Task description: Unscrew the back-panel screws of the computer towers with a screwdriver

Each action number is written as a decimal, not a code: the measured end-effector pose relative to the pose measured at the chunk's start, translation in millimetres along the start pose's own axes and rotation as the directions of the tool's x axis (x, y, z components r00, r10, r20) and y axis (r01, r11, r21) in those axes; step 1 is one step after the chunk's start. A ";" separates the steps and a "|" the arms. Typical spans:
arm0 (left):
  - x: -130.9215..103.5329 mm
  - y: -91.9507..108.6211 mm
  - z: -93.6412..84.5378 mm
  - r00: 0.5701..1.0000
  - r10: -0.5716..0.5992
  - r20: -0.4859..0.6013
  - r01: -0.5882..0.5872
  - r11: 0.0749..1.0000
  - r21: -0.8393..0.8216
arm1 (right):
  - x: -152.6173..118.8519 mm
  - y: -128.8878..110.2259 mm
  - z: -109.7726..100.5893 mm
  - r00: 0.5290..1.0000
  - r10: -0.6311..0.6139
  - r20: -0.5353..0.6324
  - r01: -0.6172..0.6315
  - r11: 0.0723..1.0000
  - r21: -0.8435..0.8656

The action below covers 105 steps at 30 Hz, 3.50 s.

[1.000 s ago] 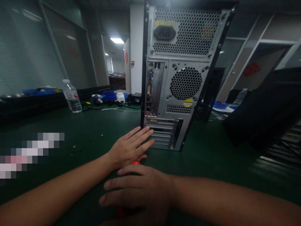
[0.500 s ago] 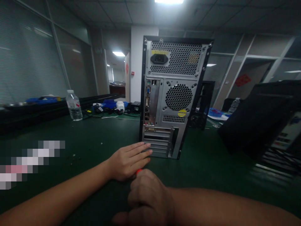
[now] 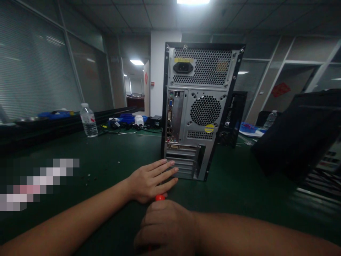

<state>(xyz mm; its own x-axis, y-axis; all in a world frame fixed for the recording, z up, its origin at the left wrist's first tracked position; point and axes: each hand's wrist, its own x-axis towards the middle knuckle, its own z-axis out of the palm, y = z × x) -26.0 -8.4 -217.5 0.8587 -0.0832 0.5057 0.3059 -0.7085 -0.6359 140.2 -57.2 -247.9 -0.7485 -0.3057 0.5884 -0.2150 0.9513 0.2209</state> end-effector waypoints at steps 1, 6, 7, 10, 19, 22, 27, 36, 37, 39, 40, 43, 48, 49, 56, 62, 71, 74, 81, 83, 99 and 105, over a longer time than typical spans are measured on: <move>-0.3 -0.5 0.1 1.000 0.004 -0.002 -0.004 1.000 -0.001 | 0.2 0.0 -0.1 1.000 -0.008 -0.006 0.008 1.000 0.000; -3.3 -3.3 0.3 0.999 -0.050 -0.004 0.050 0.999 -0.007 | 12.3 -1.7 -9.0 0.990 -0.023 -0.139 0.021 1.000 -0.019; -4.2 -3.8 0.5 0.997 -0.074 0.001 0.074 0.997 -0.009 | 15.4 -2.3 -11.8 0.984 -0.027 -0.176 0.023 0.999 -0.022; -6.6 -3.9 1.6 0.991 -0.133 0.024 0.134 0.991 -0.020 | 22.2 -4.3 -17.8 0.957 -0.005 -0.290 -0.006 0.999 -0.035; -2.7 2.4 7.1 0.990 -0.132 0.051 0.133 0.991 -0.022 | 19.1 -7.0 -12.6 0.956 0.004 -0.295 -0.040 0.992 -0.118; -1.0 3.4 7.1 0.990 -0.137 0.044 0.138 0.990 -0.019 | 17.7 -4.1 -10.5 0.974 0.013 -0.226 -0.039 0.993 -0.109; -1.0 3.7 6.6 0.990 -0.137 0.040 0.138 0.990 -0.032 | 13.9 -0.2 -6.1 1.000 0.014 -0.028 -0.016 0.997 -0.077; -4.2 2.5 8.5 0.985 -0.164 0.056 0.167 0.985 -0.045 | 14.2 -1.3 -4.2 0.994 0.042 -0.103 -0.045 0.999 -0.030; -4.6 2.2 9.2 0.984 -0.170 0.047 0.172 0.984 -0.047 | 15.0 -1.0 -5.6 0.995 0.044 -0.087 -0.046 0.999 -0.025; -5.1 1.5 10.2 0.982 -0.186 0.031 0.188 0.981 -0.052 | 17.1 -1.0 -9.1 0.996 0.040 -0.082 -0.042 0.999 -0.029; -5.1 1.3 10.6 0.981 -0.194 0.028 0.195 0.979 -0.055 | 18.2 -1.2 -10.9 0.995 0.042 -0.087 -0.045 0.998 -0.035; -4.6 1.0 10.6 0.979 -0.201 0.046 0.203 0.977 -0.068 | 20.9 -2.6 -15.2 0.993 0.036 -0.112 -0.044 0.996 -0.076; -5.1 1.8 9.5 0.980 -0.188 0.071 0.193 0.978 -0.078 | 21.7 -5.9 -12.1 0.985 0.013 -0.171 -0.034 0.992 -0.119; -5.6 2.0 9.4 0.979 -0.187 0.077 0.193 0.978 -0.080 | 21.4 -6.3 -10.4 0.985 0.019 -0.171 -0.042 0.991 -0.129; -6.8 1.5 9.6 0.980 -0.180 0.086 0.186 0.980 -0.067 | 20.8 -3.0 -9.3 0.994 0.089 -0.066 -0.097 0.987 -0.130; -6.3 1.9 9.1 0.980 -0.186 0.073 0.192 0.979 -0.072 | 19.6 -4.0 -10.0 0.982 0.146 0.117 -0.134 0.985 -0.107; -4.5 1.2 8.8 0.982 -0.181 0.059 0.185 0.981 -0.063 | 15.6 -1.5 -9.2 0.989 0.113 0.101 -0.099 0.986 -0.136; -3.1 0.7 8.2 0.982 -0.183 0.039 0.185 0.982 -0.049 | 17.8 -2.1 -11.8 0.991 0.125 0.056 -0.120 0.989 -0.090; -5.0 0.4 7.0 0.985 -0.171 0.024 0.172 0.982 -0.073 | 26.5 -6.9 -17.5 0.985 0.071 -0.154 -0.087 0.991 -0.098; -5.9 -0.3 6.6 0.986 -0.165 0.013 0.165 0.983 -0.084 | 26.4 -6.0 -18.1 0.981 0.042 -0.190 -0.056 0.996 -0.068; -5.3 -0.2 -2.9 0.989 -0.047 -0.143 0.027 0.990 -0.141 | 20.1 -9.0 -12.3 0.911 0.184 -0.370 -0.235 0.967 -0.097; -5.0 -0.5 0.0 0.993 -0.002 -0.116 -0.008 0.996 -0.092 | 14.0 0.4 -13.2 0.995 -0.035 -0.095 0.028 0.997 -0.077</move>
<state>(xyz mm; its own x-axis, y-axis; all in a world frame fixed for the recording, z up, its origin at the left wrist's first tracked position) -30.4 -7.6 -219.8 0.8045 -0.1621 0.5714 0.2598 -0.7690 -0.5841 138.0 -61.6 -229.3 -0.6772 -0.3414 0.6518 -0.1865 0.9366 0.2968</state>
